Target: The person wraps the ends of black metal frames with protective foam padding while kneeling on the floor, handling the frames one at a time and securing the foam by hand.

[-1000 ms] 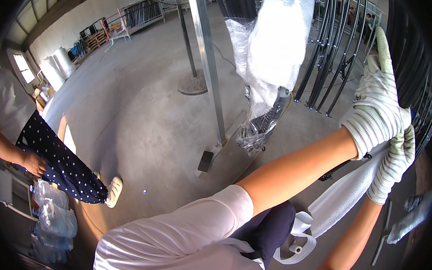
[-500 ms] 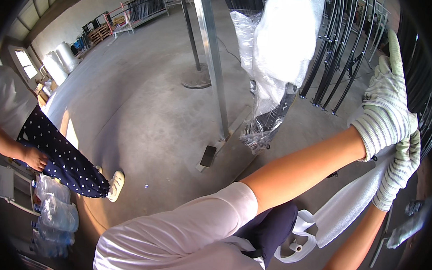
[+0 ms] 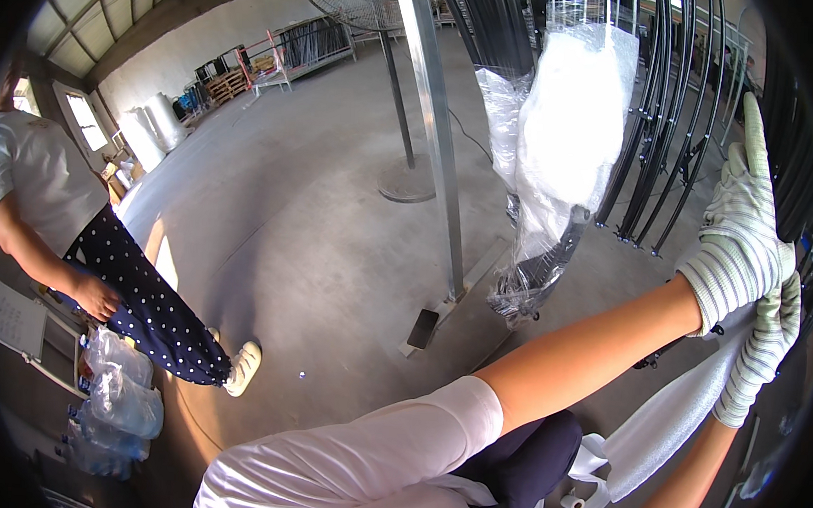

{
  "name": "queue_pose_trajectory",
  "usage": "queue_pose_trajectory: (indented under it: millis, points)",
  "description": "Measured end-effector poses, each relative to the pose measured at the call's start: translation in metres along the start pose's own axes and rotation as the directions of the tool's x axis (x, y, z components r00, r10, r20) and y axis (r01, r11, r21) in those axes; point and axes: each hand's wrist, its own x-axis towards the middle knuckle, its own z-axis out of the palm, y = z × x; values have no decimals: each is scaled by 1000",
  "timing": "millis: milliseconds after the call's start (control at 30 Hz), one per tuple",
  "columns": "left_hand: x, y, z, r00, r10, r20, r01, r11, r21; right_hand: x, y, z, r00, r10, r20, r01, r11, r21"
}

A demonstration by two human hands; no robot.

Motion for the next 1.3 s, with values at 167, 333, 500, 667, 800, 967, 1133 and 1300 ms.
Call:
queue_pose_trajectory:
  millis: [167, 333, 500, 667, 800, 967, 1133, 1300]
  points:
    - [2, 0, -2, 1000, -19, 10, 18, 998, 59, -3, 0, 7, 1000, 15, -24, -15, 1000, 2]
    - [2, 1, -3, 1000, -23, 5, 22, 998, 60, -4, 0, 12, 1000, -9, -18, 9, 1000, 1]
    - [3, 0, -5, 998, -15, 68, 13, 999, 32, -6, 1, 14, 999, 0, -47, -1, 1000, -21]
    - [5, -2, -4, 998, -19, 64, 19, 1000, -7, -4, 5, 8, 998, 53, -37, -51, 998, 31]
    - [5, -6, 1, 998, -19, 53, 19, 1000, -9, -1, 13, 2, 998, 54, -21, -54, 999, -2]
    - [6, -9, 7, 999, 30, 38, -27, 996, -82, -2, 20, -1, 983, 163, -83, -161, 987, 30]
    - [6, -10, 7, 997, 76, -35, -81, 983, -164, 3, 26, 2, 999, 50, -4, -50, 995, 87]
    - [6, -10, 3, 984, 138, -110, -145, 988, -61, 6, 32, 8, 1000, -25, 1, 25, 997, 69]
